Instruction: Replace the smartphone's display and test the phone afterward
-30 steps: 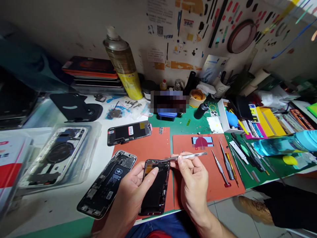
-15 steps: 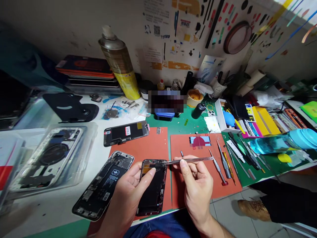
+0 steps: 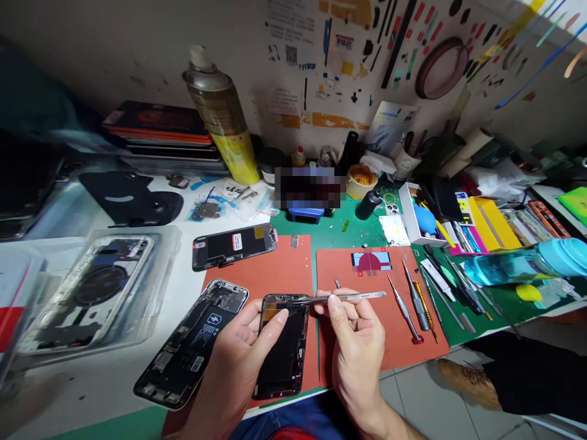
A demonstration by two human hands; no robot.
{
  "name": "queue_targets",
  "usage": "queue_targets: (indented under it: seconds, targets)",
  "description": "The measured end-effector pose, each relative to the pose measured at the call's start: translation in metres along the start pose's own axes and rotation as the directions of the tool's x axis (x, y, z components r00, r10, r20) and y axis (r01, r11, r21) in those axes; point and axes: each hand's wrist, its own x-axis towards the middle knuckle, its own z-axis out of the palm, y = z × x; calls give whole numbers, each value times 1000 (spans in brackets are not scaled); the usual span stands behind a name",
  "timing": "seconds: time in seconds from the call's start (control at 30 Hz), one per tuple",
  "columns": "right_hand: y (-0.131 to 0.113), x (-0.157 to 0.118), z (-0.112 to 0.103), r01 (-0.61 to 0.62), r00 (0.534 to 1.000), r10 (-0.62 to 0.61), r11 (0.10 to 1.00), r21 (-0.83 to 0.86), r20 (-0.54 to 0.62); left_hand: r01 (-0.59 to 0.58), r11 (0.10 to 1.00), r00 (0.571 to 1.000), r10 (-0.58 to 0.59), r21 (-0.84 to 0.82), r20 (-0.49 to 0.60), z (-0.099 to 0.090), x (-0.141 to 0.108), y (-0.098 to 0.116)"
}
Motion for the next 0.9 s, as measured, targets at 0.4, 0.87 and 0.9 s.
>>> queue_targets:
  seconds: [0.4, 0.87, 0.9]
  targets:
    - [0, -8, 5, -21, 999, 23, 998, 61, -26, 4, 999, 1000, -3, 42, -12, 1, 1, 0]
    - [-7, -3, 10, -98, 995, 96, 992, 85, 29, -3, 999, 1000, 4, 46, -21, 0, 0, 2]
    - [-7, -3, 11, -105, 994, 103, 990, 95, 31, 0, 999, 1000, 1, 45, -20, -1, 0, 2]
